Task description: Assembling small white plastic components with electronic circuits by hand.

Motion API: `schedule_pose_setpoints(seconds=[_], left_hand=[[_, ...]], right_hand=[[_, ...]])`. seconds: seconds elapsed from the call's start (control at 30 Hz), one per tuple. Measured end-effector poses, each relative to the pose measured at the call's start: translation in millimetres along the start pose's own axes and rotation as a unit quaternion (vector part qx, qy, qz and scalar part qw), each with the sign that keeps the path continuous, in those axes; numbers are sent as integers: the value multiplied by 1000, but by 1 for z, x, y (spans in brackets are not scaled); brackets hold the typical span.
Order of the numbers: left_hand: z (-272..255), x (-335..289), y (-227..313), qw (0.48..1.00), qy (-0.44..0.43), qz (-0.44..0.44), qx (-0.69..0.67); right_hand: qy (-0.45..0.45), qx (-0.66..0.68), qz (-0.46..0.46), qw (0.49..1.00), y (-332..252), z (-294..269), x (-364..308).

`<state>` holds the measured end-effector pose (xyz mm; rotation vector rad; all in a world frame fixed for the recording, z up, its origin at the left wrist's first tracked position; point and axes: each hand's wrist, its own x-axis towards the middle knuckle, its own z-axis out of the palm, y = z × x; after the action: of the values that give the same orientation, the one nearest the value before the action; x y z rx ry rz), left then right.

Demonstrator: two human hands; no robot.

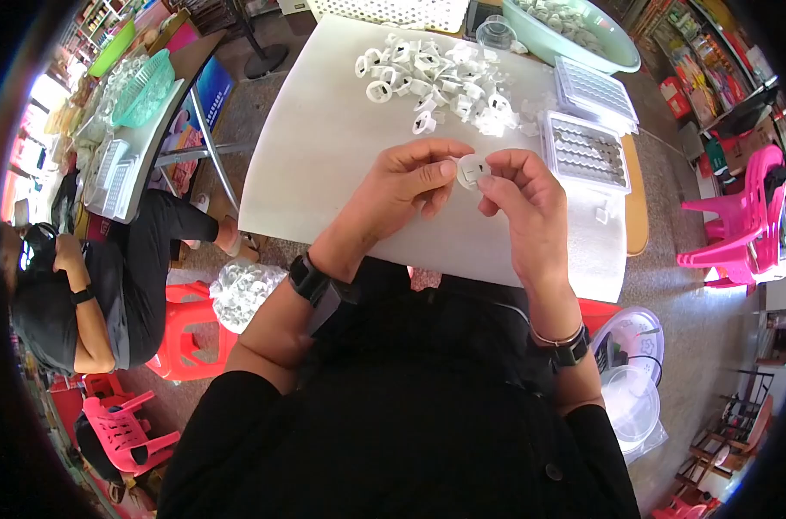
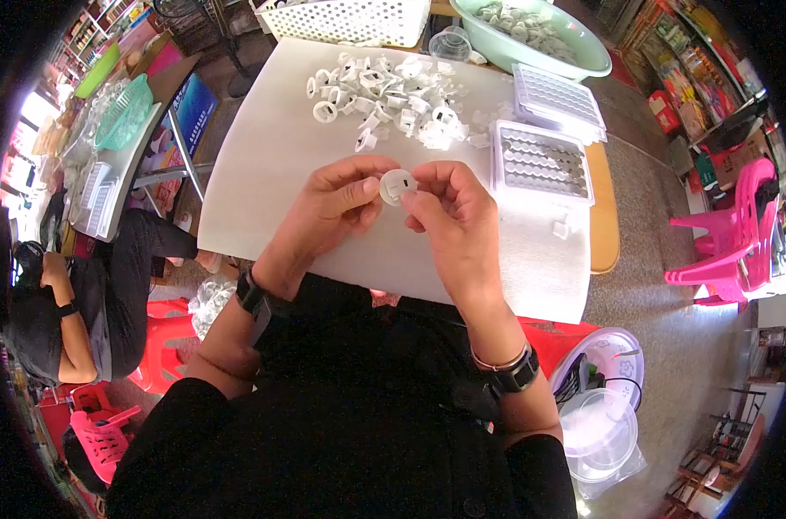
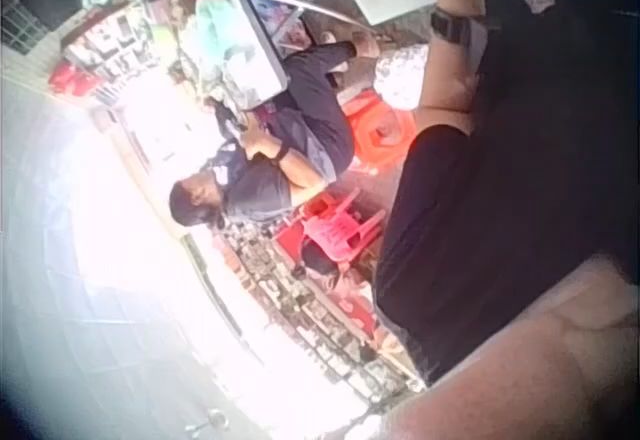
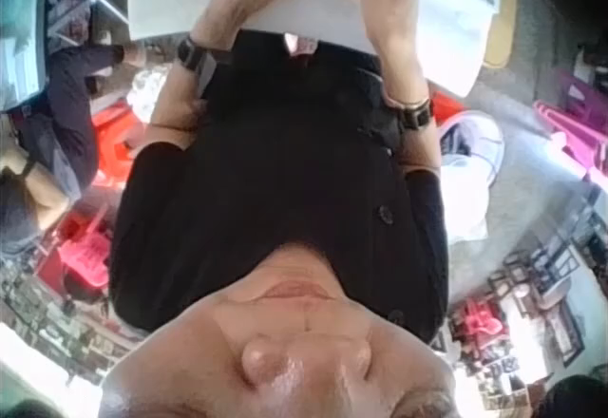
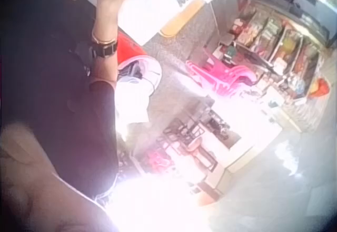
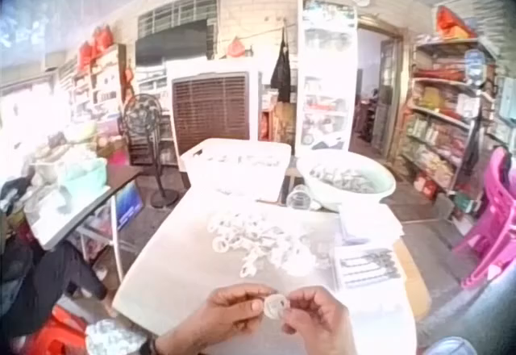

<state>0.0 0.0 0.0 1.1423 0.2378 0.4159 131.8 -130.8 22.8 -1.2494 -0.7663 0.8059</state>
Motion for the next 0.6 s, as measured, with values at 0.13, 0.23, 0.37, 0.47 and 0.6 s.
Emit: schedule_pose_setpoints(seconds=[0.13, 0.23, 0.37, 0.47, 0.6], left_hand=[[10, -2, -3, 997, 48, 15, 60], [16, 0, -6, 991, 68, 38, 109], [14, 0, -6, 990, 84, 34, 106], [20, 0, -3, 986, 92, 30, 139], [23, 4, -8, 972, 104, 27, 210]], right_hand=[[39, -63, -44, 996, 7, 1, 0], [56, -139, -83, 985, 13, 1, -1], [28, -178, -24, 983, 6, 9, -7], [31, -169, -42, 984, 12, 11, -7], [67, -131, -31, 989, 20, 12, -2]])
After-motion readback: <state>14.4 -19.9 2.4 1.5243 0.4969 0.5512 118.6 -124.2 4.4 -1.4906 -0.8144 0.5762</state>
